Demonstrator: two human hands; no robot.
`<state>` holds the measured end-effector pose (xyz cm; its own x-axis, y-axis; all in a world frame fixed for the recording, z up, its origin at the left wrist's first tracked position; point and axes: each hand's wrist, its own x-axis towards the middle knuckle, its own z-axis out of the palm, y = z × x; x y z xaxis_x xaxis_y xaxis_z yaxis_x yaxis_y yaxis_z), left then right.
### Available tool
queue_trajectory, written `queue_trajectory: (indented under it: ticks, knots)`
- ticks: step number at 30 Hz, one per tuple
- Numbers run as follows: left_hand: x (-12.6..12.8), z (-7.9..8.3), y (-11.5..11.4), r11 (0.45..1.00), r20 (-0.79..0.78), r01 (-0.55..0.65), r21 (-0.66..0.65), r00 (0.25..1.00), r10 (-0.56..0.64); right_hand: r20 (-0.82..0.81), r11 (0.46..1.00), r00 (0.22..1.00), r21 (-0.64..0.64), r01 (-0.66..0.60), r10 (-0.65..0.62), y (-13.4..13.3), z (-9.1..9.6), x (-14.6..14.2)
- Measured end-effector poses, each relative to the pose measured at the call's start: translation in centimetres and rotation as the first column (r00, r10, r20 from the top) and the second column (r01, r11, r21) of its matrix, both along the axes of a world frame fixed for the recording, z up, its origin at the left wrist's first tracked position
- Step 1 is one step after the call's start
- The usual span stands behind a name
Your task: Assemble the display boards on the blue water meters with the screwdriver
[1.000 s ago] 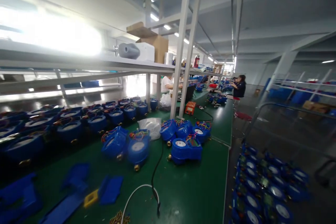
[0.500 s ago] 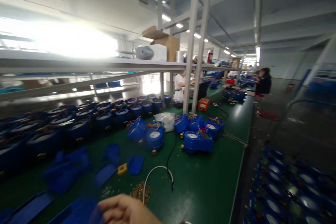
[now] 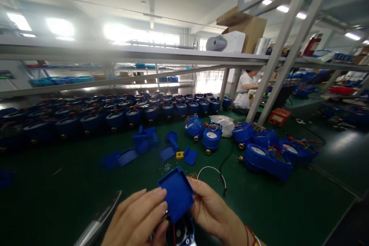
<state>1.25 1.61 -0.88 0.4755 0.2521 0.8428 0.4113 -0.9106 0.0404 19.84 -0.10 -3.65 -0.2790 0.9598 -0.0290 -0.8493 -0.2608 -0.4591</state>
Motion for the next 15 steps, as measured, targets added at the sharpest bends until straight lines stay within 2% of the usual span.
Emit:
queue_trajectory:
  ticks: [1,2,3,4,6,8,10,11,12,13,15]
  knots:
    - [-0.2,-0.1,0.2,0.988,0.055,-0.060,-0.140,0.996,0.068,-0.005,1.000,1.000,-0.015,-0.005,0.005,0.0,0.0,0.1]
    - [-0.3,-0.1,0.5,0.946,0.080,-0.109,-0.305,0.987,0.140,-0.008,1.000,1.000,-0.027,-0.012,0.011,0.0,-0.1,0.1]
    - [-0.3,0.0,0.7,0.873,0.080,-0.134,-0.470,0.978,0.193,-0.009,0.999,1.000,-0.039,-0.017,0.017,0.0,-0.2,0.1]
    - [-0.1,0.1,1.0,0.775,0.073,-0.130,-0.618,0.973,0.221,-0.003,0.998,1.000,-0.050,-0.027,0.026,0.0,-0.3,0.1]
    - [0.3,0.5,1.3,0.551,0.072,-0.044,-0.833,0.980,0.188,0.014,0.997,0.999,-0.063,-0.050,0.051,0.0,-0.5,0.1]
    - [0.6,0.9,1.5,0.328,0.126,0.080,-0.941,0.985,0.120,0.055,0.996,0.997,-0.075,-0.055,0.059,0.1,-0.6,0.2]
    - [0.8,1.1,1.5,0.148,0.207,0.191,-0.970,0.973,0.102,0.119,0.997,0.993,-0.079,0.000,0.010,0.2,-0.4,0.3]
    - [0.9,1.1,1.5,0.090,0.251,0.241,-0.966,0.960,0.124,0.152,0.995,0.988,-0.082,0.052,-0.039,0.2,-0.1,0.4]
    - [1.0,1.0,1.5,0.056,0.294,0.289,-0.956,0.942,0.165,0.179,0.991,0.979,-0.083,0.109,-0.093,0.2,0.2,0.4]
    - [1.1,0.8,1.5,0.049,0.334,0.332,-0.942,0.916,0.221,0.195,0.984,0.971,-0.076,0.159,-0.142,0.1,0.5,0.4]
    - [1.4,0.4,1.4,0.099,0.406,0.399,-0.912,0.841,0.357,0.217,0.978,0.957,-0.038,0.206,-0.194,0.0,1.1,0.2]
